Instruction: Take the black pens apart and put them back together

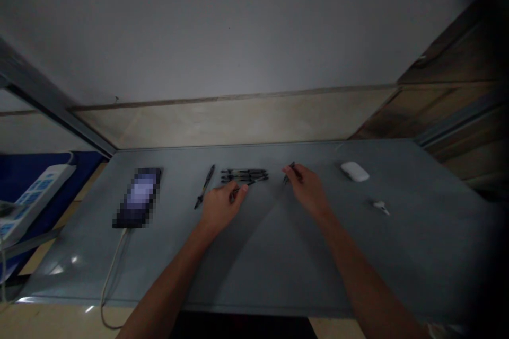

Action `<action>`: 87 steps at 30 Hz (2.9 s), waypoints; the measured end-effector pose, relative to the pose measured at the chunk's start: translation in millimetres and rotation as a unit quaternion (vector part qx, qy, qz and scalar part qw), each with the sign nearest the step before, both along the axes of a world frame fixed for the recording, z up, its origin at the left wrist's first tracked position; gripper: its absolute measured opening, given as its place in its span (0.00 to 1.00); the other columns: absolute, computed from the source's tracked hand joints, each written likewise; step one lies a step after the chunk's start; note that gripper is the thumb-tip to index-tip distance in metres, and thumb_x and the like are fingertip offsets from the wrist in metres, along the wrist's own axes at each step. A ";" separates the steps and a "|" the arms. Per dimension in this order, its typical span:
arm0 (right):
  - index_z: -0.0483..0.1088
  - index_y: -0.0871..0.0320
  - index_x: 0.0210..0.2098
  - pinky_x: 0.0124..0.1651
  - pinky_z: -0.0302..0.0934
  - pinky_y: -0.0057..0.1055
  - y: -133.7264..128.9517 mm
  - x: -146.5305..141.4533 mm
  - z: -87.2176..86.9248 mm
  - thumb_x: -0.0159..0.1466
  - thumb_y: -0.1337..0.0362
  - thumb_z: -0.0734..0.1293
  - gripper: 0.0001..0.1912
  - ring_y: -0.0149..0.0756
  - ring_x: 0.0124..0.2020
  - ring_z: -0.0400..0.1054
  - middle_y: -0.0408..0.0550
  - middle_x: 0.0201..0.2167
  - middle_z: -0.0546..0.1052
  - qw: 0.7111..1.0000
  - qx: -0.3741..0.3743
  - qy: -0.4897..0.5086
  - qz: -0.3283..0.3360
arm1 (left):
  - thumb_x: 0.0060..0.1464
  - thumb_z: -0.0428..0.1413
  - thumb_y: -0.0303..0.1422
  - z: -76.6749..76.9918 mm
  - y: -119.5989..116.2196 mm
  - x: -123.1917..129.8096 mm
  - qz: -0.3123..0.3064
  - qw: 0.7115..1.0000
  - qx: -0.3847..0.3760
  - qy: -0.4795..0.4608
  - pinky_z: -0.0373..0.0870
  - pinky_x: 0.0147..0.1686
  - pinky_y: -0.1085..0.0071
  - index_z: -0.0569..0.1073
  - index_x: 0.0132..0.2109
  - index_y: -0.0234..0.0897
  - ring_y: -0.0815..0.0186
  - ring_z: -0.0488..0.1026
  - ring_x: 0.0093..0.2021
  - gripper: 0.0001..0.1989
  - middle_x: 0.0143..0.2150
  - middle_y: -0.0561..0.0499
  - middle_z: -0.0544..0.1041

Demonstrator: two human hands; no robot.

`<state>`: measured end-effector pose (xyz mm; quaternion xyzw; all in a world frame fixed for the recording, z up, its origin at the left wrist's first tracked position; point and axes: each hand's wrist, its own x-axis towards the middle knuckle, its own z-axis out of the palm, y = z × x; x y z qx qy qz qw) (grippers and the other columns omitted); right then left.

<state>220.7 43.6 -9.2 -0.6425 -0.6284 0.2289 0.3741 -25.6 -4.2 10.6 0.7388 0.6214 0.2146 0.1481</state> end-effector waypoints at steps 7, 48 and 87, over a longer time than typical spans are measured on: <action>0.71 0.62 0.55 0.39 0.64 0.38 4.5 -13.4 -11.0 0.66 0.40 0.60 0.34 0.44 0.30 0.73 0.51 0.27 0.78 0.998 0.021 -0.056 -0.021 | 0.67 0.45 0.49 0.0 -1.0 2.1 -0.007 0.999 -0.027 0.027 0.55 0.26 0.70 0.72 0.32 0.38 0.67 0.70 0.24 0.23 0.24 0.52 0.73; 0.79 0.56 0.42 0.33 0.57 0.30 -26.7 -44.5 15.6 0.65 0.60 0.65 0.12 0.32 0.28 0.65 0.43 0.25 0.72 0.925 -0.111 0.298 0.209 | 0.61 0.53 0.48 0.1 9.6 -12.7 -0.008 0.987 -0.034 -0.157 0.55 0.26 0.71 0.67 0.27 0.37 0.71 0.62 0.23 0.21 0.21 0.57 0.64; 0.78 0.58 0.41 0.32 0.59 0.31 -30.4 -48.8 15.8 0.68 0.51 0.64 0.18 0.32 0.27 0.65 0.46 0.27 0.74 0.912 -0.143 0.328 0.199 | 0.53 0.59 0.46 0.9 8.1 -1.7 0.002 0.941 -0.124 -0.316 0.52 0.23 0.73 0.78 0.39 0.36 0.70 0.58 0.22 0.17 0.20 0.58 0.62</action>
